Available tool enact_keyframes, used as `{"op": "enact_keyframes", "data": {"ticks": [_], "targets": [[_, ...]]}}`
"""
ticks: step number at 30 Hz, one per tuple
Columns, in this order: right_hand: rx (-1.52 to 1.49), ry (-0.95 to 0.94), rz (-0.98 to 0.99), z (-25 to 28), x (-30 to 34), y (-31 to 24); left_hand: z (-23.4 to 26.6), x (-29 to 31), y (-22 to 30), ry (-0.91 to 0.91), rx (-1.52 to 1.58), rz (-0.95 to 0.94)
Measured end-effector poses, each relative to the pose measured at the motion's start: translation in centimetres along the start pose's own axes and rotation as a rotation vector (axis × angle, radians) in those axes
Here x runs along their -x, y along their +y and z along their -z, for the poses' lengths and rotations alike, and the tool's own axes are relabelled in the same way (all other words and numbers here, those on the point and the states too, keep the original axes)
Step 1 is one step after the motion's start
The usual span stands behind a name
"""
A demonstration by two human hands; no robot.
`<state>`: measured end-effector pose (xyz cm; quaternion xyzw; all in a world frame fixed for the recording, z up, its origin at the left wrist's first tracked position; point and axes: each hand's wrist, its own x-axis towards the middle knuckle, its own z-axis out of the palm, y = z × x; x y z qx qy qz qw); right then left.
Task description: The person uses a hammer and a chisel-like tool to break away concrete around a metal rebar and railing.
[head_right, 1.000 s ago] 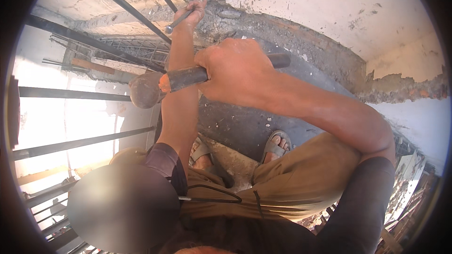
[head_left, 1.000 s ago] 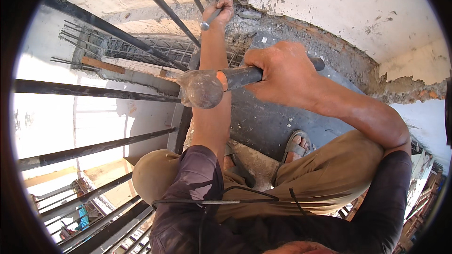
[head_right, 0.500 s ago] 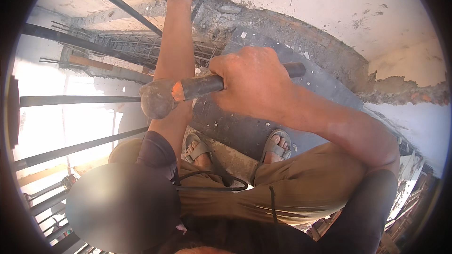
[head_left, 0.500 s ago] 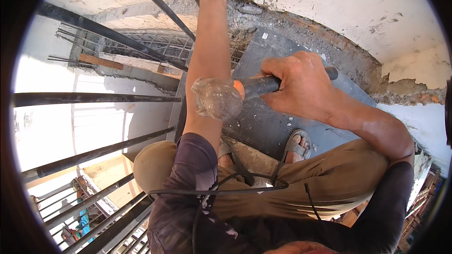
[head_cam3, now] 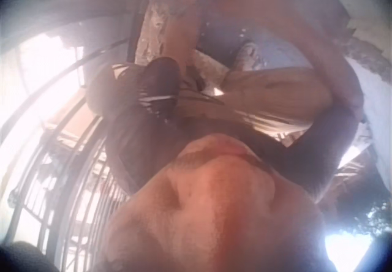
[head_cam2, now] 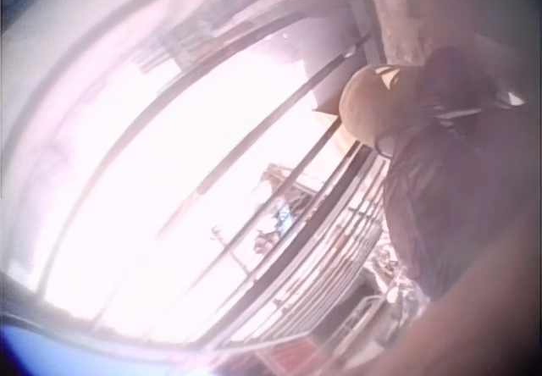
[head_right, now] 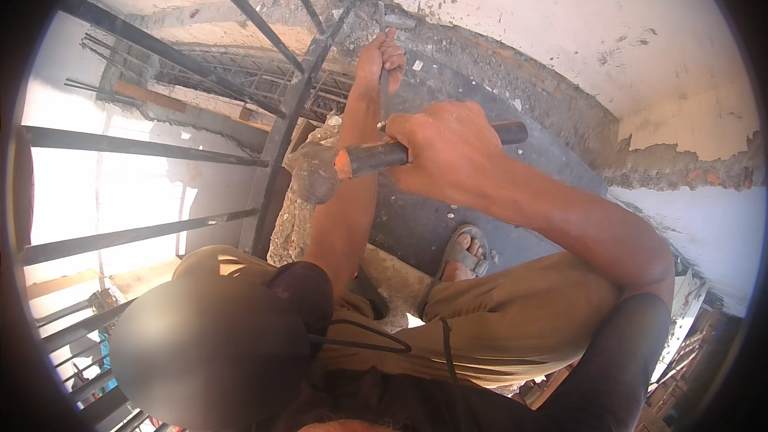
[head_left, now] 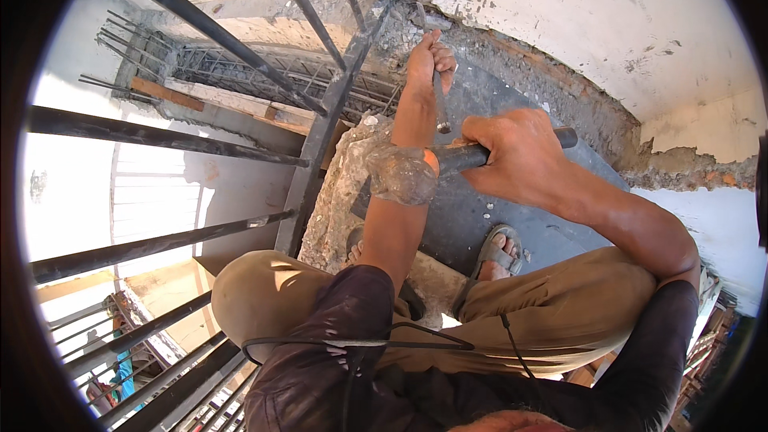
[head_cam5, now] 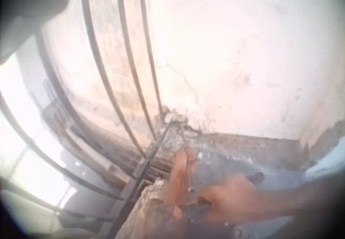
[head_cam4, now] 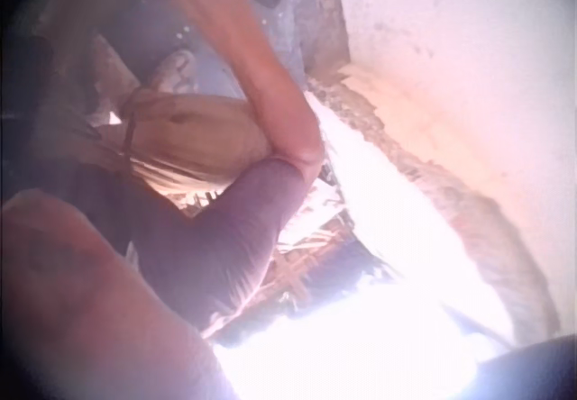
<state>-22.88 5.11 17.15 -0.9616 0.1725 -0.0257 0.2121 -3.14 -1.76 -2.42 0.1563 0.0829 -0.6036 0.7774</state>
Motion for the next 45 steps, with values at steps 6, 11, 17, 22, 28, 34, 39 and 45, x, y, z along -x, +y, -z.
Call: {"op": "enact_keyframes", "data": {"ticks": [6, 11, 17, 22, 28, 34, 39, 45], "targets": [[-0.034, 0.032, -0.007, 0.2, 0.7, -0.2, -1.8, 1.1, -0.7, 0.057, -0.181, -0.07], [-0.005, 0.017, -0.004, 0.7, 1.2, -0.2, -2.4, 2.2, -2.0, 0.066, -0.228, -0.046], [0.002, 0.049, 0.029, 1.1, 2.3, 0.4, -3.5, 2.6, -3.0, 0.099, -0.383, -0.144], [-0.015, 0.132, 0.118, 1.3, 4.3, 2.1, -2.8, 3.1, -3.7, 0.171, -0.633, -0.213], [-0.042, 0.188, -0.032, -1.8, 10.1, 7.2, -1.3, 3.2, -4.3, 0.153, -0.741, -0.262], [-0.404, 0.247, -0.391, -11.2, 14.0, 9.5, -0.4, 2.8, -5.0, 0.26, -0.846, -0.249], [-0.306, 0.536, -0.206, -16.3, 13.5, 8.9, -0.4, 1.4, -5.3, 0.237, -0.851, -0.247], [-1.365, 0.898, -0.675, -16.9, 12.8, 7.3, -1.4, 0.1, -8.0, 0.23, -0.649, -0.264]]}}
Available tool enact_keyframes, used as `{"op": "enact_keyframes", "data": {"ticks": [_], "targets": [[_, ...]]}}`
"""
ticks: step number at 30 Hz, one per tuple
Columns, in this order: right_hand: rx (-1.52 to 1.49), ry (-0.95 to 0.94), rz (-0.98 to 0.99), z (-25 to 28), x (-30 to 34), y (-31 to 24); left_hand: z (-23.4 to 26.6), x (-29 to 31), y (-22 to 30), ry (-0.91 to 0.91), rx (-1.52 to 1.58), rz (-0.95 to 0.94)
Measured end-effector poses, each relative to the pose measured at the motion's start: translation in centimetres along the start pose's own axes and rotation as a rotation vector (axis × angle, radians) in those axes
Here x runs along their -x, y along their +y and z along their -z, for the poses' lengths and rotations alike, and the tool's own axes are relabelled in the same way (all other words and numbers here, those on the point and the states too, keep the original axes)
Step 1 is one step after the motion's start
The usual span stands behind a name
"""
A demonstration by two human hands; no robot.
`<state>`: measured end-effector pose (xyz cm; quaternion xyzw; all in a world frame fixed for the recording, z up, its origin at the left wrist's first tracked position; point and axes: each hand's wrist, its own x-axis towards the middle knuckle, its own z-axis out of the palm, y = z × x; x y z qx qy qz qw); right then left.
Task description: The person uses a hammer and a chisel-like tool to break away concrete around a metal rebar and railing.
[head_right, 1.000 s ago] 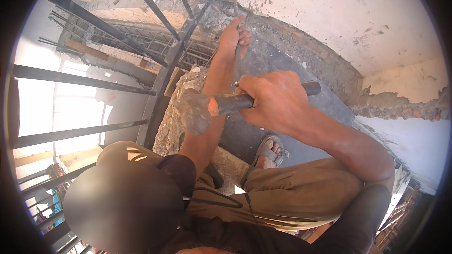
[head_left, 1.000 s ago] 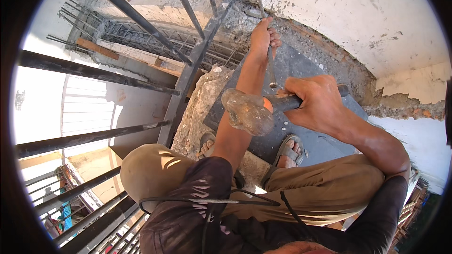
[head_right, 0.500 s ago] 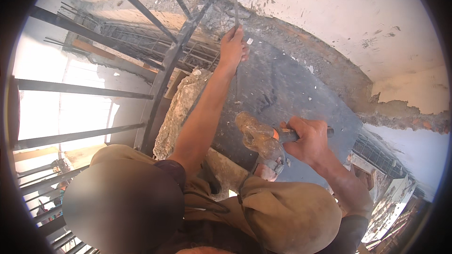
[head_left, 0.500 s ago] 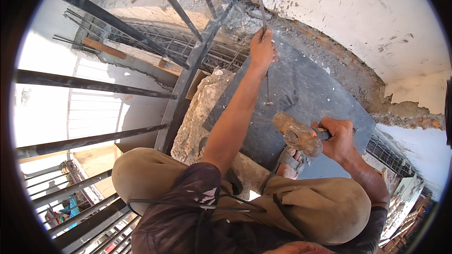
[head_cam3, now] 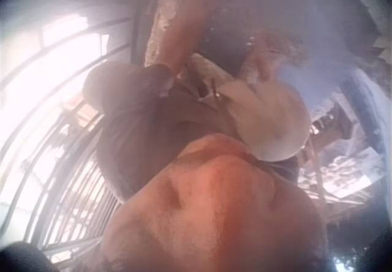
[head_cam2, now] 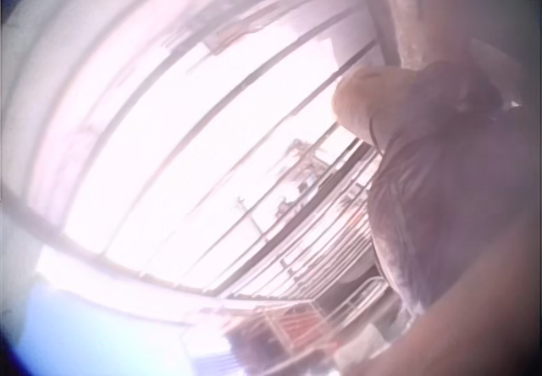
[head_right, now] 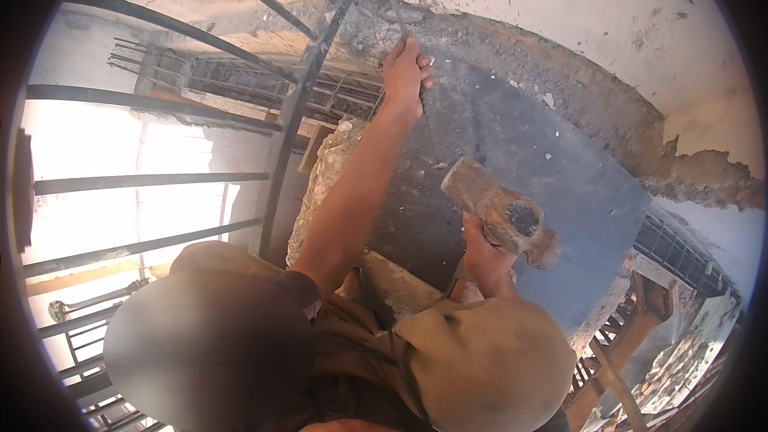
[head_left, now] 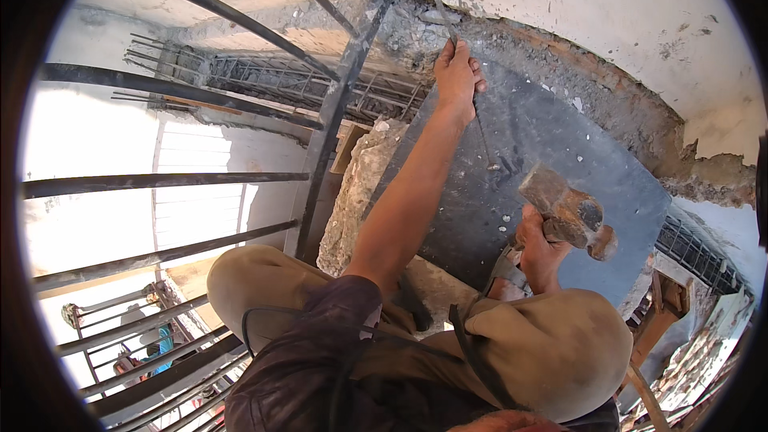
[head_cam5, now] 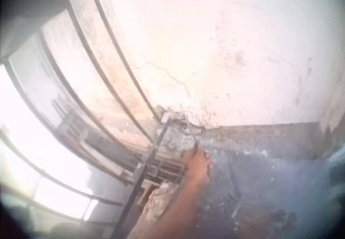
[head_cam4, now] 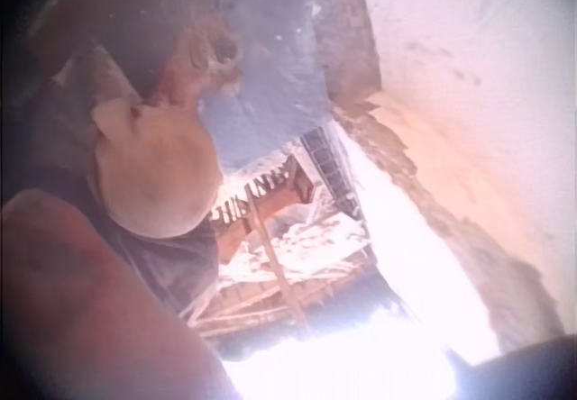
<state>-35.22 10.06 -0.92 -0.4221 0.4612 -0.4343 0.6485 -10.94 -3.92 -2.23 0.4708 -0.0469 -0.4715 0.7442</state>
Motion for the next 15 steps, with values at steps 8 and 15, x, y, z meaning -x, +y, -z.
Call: {"op": "enact_keyframes", "data": {"ticks": [8, 15], "targets": [[-0.481, 0.135, -0.243, -1.9, -1.4, 3.5, -4.2, -1.5, -2.8, 0.031, 0.142, -0.019], [-0.543, 0.138, -0.181, -1.5, -0.7, 1.4, -6.4, -1.6, -3.0, 0.158, 0.106, -0.012]]}}
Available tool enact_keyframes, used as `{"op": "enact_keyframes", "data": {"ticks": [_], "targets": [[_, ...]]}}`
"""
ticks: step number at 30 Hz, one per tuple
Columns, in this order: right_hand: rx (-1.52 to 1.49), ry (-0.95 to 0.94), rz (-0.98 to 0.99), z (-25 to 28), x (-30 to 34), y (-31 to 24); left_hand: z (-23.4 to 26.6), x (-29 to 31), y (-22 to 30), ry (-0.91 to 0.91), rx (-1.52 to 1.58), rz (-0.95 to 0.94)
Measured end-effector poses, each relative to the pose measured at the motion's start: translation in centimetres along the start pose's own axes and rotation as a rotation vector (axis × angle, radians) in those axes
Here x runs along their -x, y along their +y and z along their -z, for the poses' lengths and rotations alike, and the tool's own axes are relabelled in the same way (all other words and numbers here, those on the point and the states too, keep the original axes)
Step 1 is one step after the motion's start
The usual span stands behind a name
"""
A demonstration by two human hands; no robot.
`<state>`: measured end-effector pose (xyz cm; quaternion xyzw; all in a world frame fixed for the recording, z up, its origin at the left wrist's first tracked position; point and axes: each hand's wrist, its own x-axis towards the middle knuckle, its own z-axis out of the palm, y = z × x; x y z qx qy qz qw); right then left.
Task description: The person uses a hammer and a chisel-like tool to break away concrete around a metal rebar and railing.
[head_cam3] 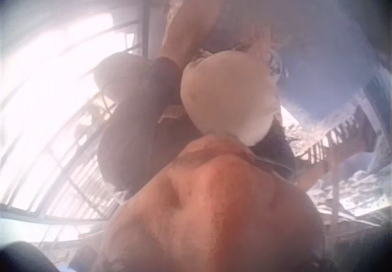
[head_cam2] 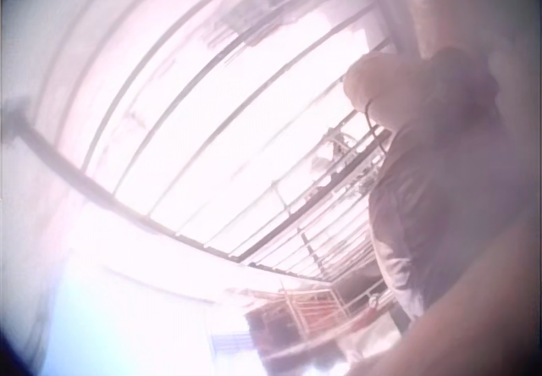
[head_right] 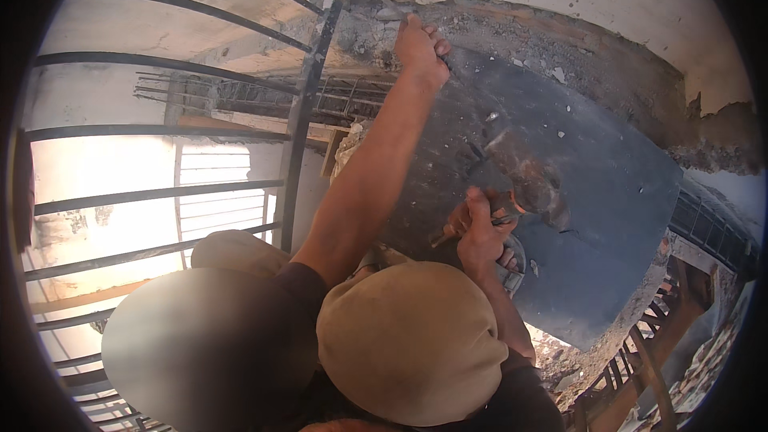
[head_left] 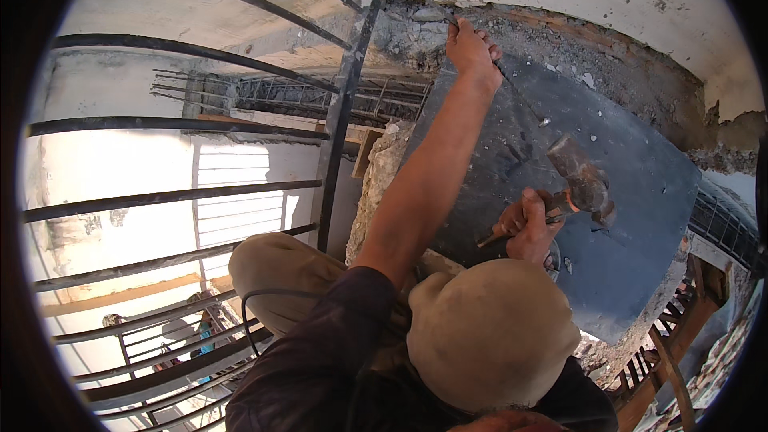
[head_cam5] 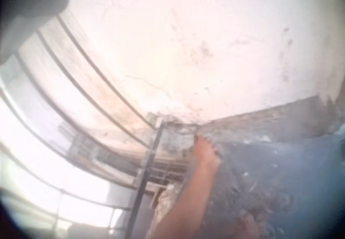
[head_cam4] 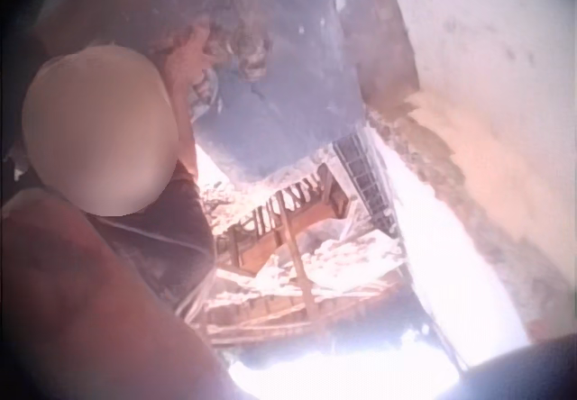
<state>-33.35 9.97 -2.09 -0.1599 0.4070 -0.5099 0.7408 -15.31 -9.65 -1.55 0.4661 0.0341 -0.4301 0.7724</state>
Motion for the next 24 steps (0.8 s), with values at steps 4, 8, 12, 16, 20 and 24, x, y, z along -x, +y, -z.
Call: {"op": "enact_keyframes", "data": {"ticks": [4, 8, 12, 16, 20, 24], "targets": [[-0.195, 0.054, 0.01, 0.3, -1.8, 1.0, -0.2, -0.4, -0.5, -0.015, 0.006, -0.003], [0.124, -0.078, -0.165, -0.8, -2.7, 1.1, 1.1, -1.4, -0.7, 0.023, -0.17, -0.008], [-0.102, -0.087, -0.06, 1.0, -0.9, -1.4, 2.5, -1.6, 0.4, 0.023, -0.158, -0.004], [-0.301, -0.019, -0.033, 1.7, -3.0, -0.6, 0.2, -1.6, -0.3, 0.041, -0.11, 0.024], [0.354, -0.258, -0.278, -1.3, -3.7, 2.2, 1.7, -1.6, -0.7, 0.02, -0.308, 0.063], [0.193, -0.157, 0.006, -1.2, -0.3, -2.3, 4.5, -1.5, 2.3, -0.009, -0.281, 0.044]]}}
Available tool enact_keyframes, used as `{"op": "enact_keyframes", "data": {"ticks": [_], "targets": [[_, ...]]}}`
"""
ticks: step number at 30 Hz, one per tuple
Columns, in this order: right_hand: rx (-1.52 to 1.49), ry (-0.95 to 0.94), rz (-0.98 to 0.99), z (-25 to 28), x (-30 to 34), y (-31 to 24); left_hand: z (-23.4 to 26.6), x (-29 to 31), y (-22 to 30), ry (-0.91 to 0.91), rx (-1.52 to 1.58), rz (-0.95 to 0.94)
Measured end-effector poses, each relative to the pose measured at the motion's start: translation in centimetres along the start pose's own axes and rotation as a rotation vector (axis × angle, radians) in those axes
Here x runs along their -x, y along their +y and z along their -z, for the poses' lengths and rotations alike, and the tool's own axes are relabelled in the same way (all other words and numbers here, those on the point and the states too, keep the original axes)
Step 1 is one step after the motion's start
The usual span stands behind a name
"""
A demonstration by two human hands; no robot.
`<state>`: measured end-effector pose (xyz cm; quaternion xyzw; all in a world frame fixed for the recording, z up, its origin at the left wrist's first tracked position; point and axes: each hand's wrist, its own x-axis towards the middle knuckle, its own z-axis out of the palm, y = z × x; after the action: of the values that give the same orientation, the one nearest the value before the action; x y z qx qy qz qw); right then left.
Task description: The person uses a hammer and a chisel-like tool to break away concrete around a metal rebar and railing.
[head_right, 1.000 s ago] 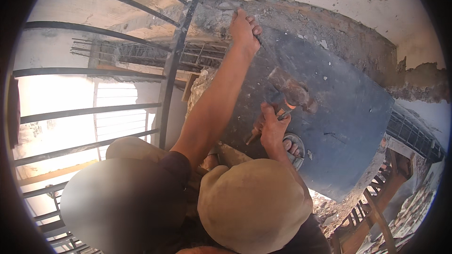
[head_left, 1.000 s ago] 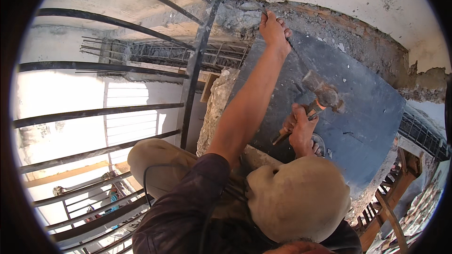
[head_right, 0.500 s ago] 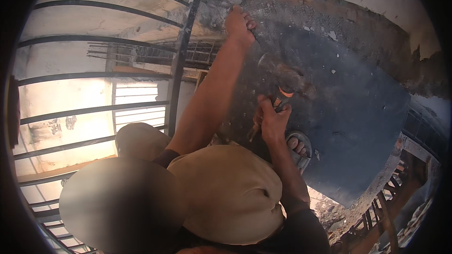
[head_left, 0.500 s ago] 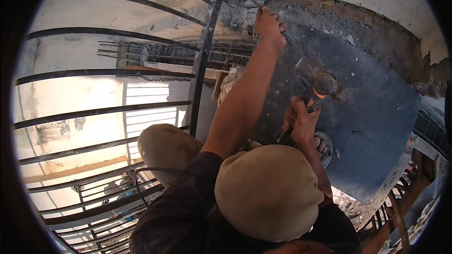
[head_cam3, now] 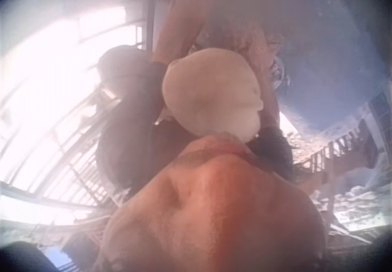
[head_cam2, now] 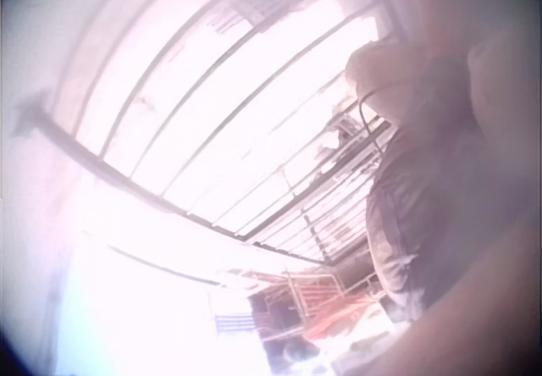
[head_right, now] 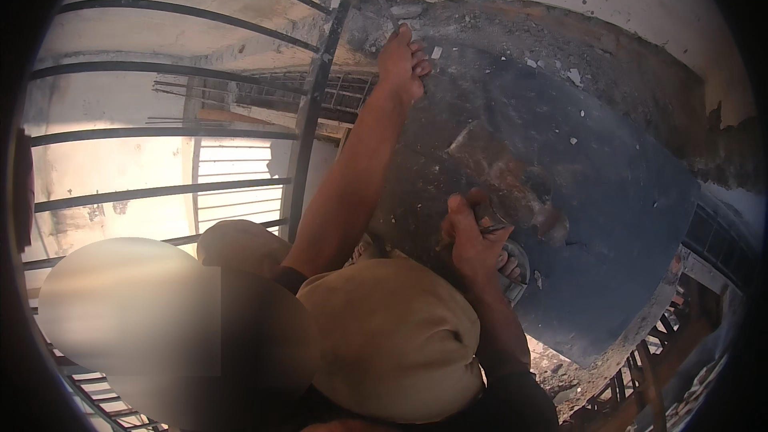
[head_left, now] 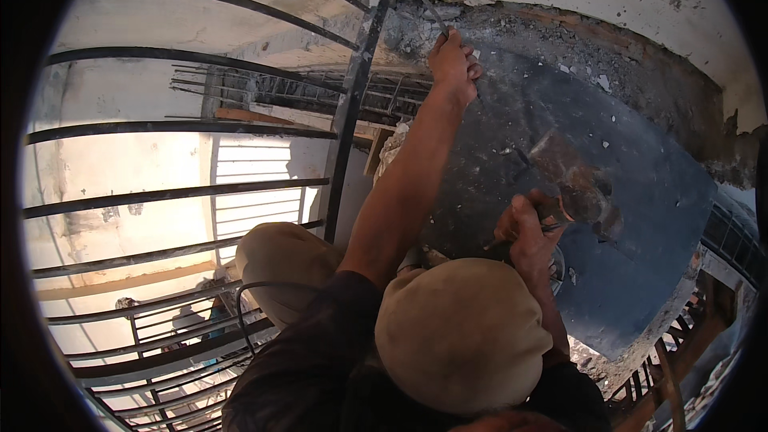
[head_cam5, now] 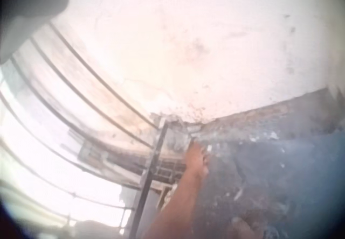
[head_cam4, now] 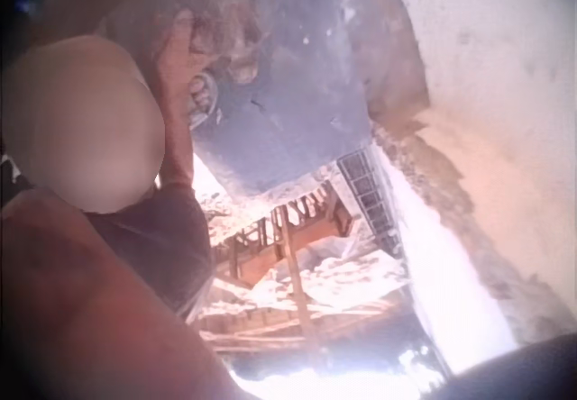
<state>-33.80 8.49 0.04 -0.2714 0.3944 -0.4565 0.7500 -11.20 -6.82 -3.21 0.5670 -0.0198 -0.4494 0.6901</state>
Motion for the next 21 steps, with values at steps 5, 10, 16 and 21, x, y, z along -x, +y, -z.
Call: {"op": "enact_keyframes", "data": {"ticks": [5, 10, 16, 21], "targets": [[-0.351, 0.026, 0.153, 3.3, -1.1, -3.3, 0.7, -0.1, 1.3, -0.096, 0.144, 0.091], [0.259, 0.115, 0.078, 3.4, 0.2, -1.1, 6.0, -0.4, 2.8, -0.273, 0.194, 0.145], [0.598, -0.188, 0.301, 2.3, -0.2, -2.7, 9.2, -4.0, 6.3, -0.564, 0.542, 0.394], [0.812, -0.356, 0.203, -2.6, -1.7, -7.9, 10.9, -4.5, 8.4, -0.662, 0.761, 0.533]]}}
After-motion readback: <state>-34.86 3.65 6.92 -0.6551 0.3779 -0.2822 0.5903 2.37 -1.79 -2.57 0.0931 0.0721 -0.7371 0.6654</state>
